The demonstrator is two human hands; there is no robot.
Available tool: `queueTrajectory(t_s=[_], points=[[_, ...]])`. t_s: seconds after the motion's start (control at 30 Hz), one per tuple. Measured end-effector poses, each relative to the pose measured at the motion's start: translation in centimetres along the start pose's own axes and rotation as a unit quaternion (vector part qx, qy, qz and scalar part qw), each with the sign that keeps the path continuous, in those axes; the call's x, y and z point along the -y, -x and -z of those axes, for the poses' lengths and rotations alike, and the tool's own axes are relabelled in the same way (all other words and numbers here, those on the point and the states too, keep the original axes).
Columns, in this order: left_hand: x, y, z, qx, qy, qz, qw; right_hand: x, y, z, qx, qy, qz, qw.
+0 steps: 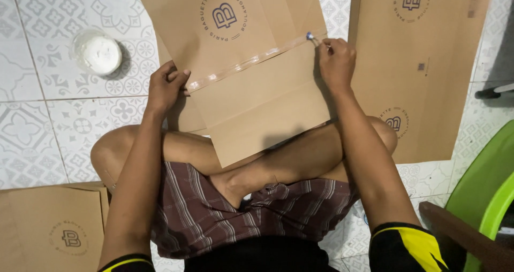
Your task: The person sits on the floor and folds a flat cardboard sheet into a box shape. They then use a small brush to apply glue from a white bowl onto the cardboard flaps and press the edges together to secure the box.
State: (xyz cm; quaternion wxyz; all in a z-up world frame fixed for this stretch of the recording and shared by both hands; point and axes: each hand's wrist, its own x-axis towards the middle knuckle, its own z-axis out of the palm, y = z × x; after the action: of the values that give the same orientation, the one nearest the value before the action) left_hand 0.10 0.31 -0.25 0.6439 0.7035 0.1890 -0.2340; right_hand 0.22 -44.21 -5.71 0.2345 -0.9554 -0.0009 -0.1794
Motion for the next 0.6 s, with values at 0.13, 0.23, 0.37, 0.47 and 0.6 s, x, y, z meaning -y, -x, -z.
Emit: queueTrajectory(t_s=[0.13, 0.23, 0.37, 0.47, 0.6], points=[[7.3, -4.6, 1.6, 0.004, -0.030, -0.066, 0.997, 4.4, 0.2, 0.7, 0.060, -0.021, -0.046, 0.997], [6.6, -4.6, 1.4, -0.003, -0.033, -0.059, 0.998, 6.1, 0.3, 0.1, 0.070, -0.023, -0.011, 0.997], [6.4, -3.9, 1.3, -0.004, -0.045, -0.063, 0.997, 8.4, 1.0, -0.3, 0.095, -0.036, -0.010, 0.995], [7.4, -4.9, 1.5, -0.004, -0.034, -0.063, 0.997, 10.4, 1.0, -0.3, 0.105, -0.042, -0.013, 0.994], [6.9, -4.6, 1.5, 0.003, -0.018, -0.060, 0.998, 12.4, 1.8, -1.2, 0.117, -0.050, -0.006, 0.992]])
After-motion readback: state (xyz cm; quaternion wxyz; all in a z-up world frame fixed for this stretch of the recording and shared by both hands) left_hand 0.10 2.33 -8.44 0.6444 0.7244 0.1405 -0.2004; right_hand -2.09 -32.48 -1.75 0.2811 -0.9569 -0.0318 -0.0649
